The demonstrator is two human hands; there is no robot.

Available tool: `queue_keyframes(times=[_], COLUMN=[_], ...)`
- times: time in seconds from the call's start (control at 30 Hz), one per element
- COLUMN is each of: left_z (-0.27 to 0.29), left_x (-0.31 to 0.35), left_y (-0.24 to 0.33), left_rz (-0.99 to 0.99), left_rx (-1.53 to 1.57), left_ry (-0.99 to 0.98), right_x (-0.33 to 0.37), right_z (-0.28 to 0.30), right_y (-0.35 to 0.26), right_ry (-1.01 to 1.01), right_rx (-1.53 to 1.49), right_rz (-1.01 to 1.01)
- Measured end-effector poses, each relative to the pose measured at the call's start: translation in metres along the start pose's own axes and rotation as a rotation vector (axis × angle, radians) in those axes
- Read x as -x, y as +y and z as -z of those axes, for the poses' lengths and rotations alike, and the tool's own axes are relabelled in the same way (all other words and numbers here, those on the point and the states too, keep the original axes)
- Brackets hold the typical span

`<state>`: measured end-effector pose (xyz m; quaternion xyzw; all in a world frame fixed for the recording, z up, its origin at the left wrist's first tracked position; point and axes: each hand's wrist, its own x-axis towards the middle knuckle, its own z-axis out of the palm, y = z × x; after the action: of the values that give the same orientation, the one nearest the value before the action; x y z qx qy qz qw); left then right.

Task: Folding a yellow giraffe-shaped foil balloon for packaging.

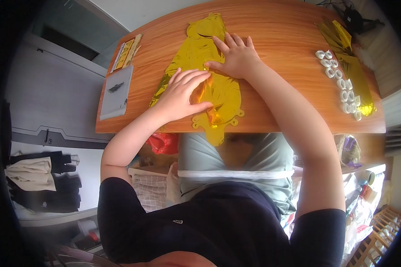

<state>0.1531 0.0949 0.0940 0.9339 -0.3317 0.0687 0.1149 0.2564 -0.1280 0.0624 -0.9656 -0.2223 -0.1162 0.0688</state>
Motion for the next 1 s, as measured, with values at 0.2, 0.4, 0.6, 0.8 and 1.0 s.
queue_keyframes(times=[0.2,0.4,0.6,0.8,1.0], left_z=[-0.001,0.002,-0.002,0.005,0.014], left_x=[-0.002,-0.004,-0.005,-0.006,-0.008], left_y=[-0.007,-0.012,-0.017,-0.008,0.003], left_rz=[-0.013,0.021,-0.005,0.024,0.046], left_rx=[-0.038,-0.016,-0.044,0.051,0.045], left_ry=[-0.052,-0.098,-0.103,-0.132,-0.252], right_x=[0.001,0.001,0.002,0.002,0.000], right_z=[0.000,0.004,0.005,0.007,0.005], right_y=[0.000,-0.002,-0.001,0.001,0.001], right_ry=[-0.004,-0.013,-0.016,-0.039,-0.045], right_rx=[-0.010,0.002,-0.003,-0.003,-0.019], right_rz=[-0.001,0.002,-0.001,0.005,0.002])
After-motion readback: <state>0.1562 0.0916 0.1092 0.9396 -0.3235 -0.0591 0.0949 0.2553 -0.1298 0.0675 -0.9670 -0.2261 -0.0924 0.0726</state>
